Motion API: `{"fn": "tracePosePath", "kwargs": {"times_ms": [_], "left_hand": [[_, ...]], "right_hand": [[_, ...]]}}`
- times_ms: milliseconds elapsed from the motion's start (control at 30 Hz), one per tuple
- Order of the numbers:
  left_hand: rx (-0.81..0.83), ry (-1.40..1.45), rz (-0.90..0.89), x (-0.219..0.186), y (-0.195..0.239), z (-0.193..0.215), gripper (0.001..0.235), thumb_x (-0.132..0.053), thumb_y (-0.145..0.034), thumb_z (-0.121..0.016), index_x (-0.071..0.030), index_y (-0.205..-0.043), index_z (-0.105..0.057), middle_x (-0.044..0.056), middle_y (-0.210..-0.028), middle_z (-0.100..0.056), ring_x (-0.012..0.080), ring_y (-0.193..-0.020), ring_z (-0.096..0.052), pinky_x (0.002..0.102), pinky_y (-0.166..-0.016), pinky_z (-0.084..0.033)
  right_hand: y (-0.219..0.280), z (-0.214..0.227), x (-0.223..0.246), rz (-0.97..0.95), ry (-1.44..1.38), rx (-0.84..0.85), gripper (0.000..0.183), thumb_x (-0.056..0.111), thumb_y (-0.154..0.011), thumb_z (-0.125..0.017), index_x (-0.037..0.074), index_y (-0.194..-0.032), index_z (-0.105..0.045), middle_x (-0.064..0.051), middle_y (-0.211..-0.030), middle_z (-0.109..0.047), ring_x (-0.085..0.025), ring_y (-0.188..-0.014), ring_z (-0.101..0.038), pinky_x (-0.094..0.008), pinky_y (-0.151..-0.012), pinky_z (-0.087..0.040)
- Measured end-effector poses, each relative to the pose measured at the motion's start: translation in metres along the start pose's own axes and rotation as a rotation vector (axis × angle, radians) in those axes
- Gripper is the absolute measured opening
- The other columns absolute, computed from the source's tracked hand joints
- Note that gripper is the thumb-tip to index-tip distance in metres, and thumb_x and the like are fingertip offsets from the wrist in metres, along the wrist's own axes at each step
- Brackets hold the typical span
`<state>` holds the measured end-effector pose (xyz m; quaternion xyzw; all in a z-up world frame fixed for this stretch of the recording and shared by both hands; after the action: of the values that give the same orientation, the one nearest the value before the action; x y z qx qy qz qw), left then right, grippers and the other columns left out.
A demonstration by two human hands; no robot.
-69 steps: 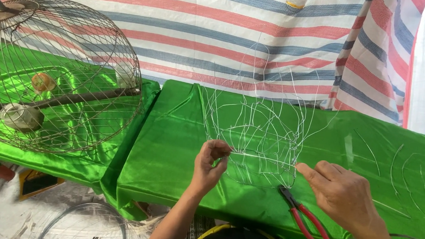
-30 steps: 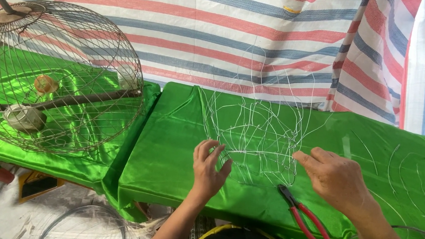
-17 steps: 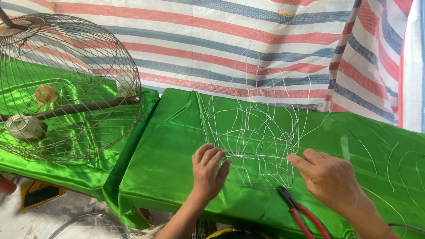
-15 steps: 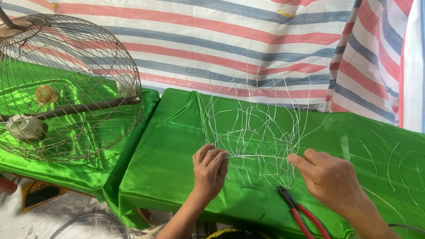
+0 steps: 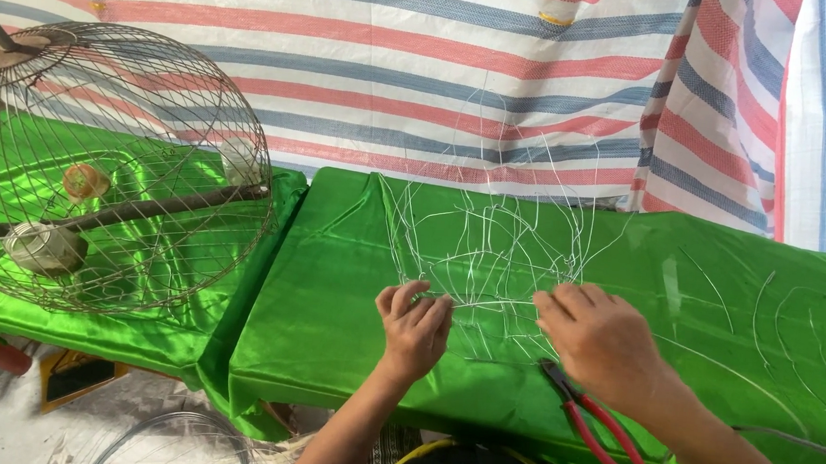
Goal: The person constructs a wire frame for a cage by hand, using pliers to cut and bend segments of silver wire, then twisting the ends to join them together.
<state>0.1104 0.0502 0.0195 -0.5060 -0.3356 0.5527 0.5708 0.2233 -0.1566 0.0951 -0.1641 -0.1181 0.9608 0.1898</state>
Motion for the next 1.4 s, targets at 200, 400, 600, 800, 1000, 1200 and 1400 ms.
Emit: {"fn": "tracePosePath", "kwargs": {"times_ms": [200, 400, 600, 800, 1000, 1200, 1400], "left_hand": [[-0.039, 0.119, 0.071, -0.002, 0.001, -0.008, 0.007, -0.013, -0.087, -0.075, -0.013, -0.093, -0.077, 0.0, -0.079, -0.074, 0.027, -0.103, -0.068, 0.045, -0.088, -0.044], [-0.039, 0.157, 0.026, -0.01, -0.003, -0.004, 0.007, -0.01, -0.087, -0.073, -0.01, -0.093, -0.075, 0.002, -0.074, -0.07, 0.0286, -0.097, -0.069, 0.047, -0.087, -0.046], [-0.041, 0.184, 0.088, -0.012, -0.005, -0.006, 0.009, -0.009, -0.084, -0.076, -0.011, -0.092, -0.074, -0.001, -0.072, -0.068, 0.0251, -0.094, -0.068, 0.045, -0.087, -0.045], [0.015, 0.256, 0.151, -0.017, -0.016, -0.003, 0.011, -0.008, -0.082, -0.076, -0.012, -0.091, -0.073, -0.002, -0.07, -0.068, 0.025, -0.094, -0.066, 0.044, -0.09, -0.043], [0.054, 0.337, 0.19, -0.026, -0.032, -0.002, 0.019, -0.009, -0.079, -0.078, -0.011, -0.097, -0.072, -0.001, -0.072, -0.068, 0.0258, -0.096, -0.066, 0.045, -0.088, -0.043], [0.129, 0.377, 0.208, -0.027, -0.047, -0.006, 0.007, -0.013, -0.084, -0.075, -0.015, -0.091, -0.075, -0.002, -0.07, -0.069, 0.0246, -0.099, -0.065, 0.046, -0.093, -0.039], [0.236, 0.409, 0.247, -0.03, -0.053, -0.003, 0.009, -0.016, -0.092, -0.07, -0.012, -0.091, -0.079, 0.003, -0.075, -0.074, 0.0288, -0.104, -0.067, 0.047, -0.092, -0.041]], "right_hand": [[-0.008, -0.023, 0.033, 0.067, 0.071, -0.066, 0.019, 0.025, -0.092, -0.063, 0.013, -0.107, -0.06, -0.006, -0.097, -0.059, -0.022, -0.064, -0.068, -0.037, -0.053, -0.06], [0.002, -0.035, 0.029, 0.065, 0.098, -0.14, 0.028, 0.007, -0.077, -0.067, 0.016, -0.101, -0.059, -0.001, -0.086, -0.055, -0.02, -0.057, -0.067, -0.035, -0.048, -0.056], [0.014, -0.052, 0.02, 0.108, 0.034, -0.197, 0.049, 0.006, -0.076, -0.064, 0.018, -0.123, -0.06, -0.002, -0.084, -0.052, -0.022, -0.058, -0.061, -0.037, -0.051, -0.054], [0.012, -0.037, 0.012, 0.008, -0.129, -0.155, 0.013, 0.016, -0.093, -0.061, 0.018, -0.106, -0.065, 0.0, -0.075, -0.057, -0.02, -0.053, -0.063, -0.032, -0.046, -0.053], [0.006, -0.03, -0.004, -0.119, -0.297, -0.118, 0.014, 0.03, -0.099, -0.058, 0.017, -0.104, -0.063, 0.0, -0.072, -0.059, -0.023, -0.053, -0.066, -0.035, -0.048, -0.055], [0.006, -0.037, -0.02, -0.153, -0.263, -0.105, 0.014, 0.033, -0.097, -0.061, 0.019, -0.101, -0.06, -0.001, -0.08, -0.063, -0.028, -0.062, -0.069, -0.041, -0.053, -0.057], [0.01, -0.037, -0.023, -0.167, -0.383, -0.099, 0.018, 0.022, -0.1, -0.058, 0.015, -0.115, -0.065, -0.004, -0.084, -0.067, -0.019, -0.062, -0.067, -0.031, -0.058, -0.059]]}}
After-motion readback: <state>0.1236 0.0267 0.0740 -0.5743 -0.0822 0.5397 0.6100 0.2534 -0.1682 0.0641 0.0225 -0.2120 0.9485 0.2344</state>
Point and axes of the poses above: each hand's wrist, its own y-axis away from the middle knuckle, its own z-axis out of the back of the hand, x = y × z, the point moved 6 cm from there along -y, towards the middle knuckle
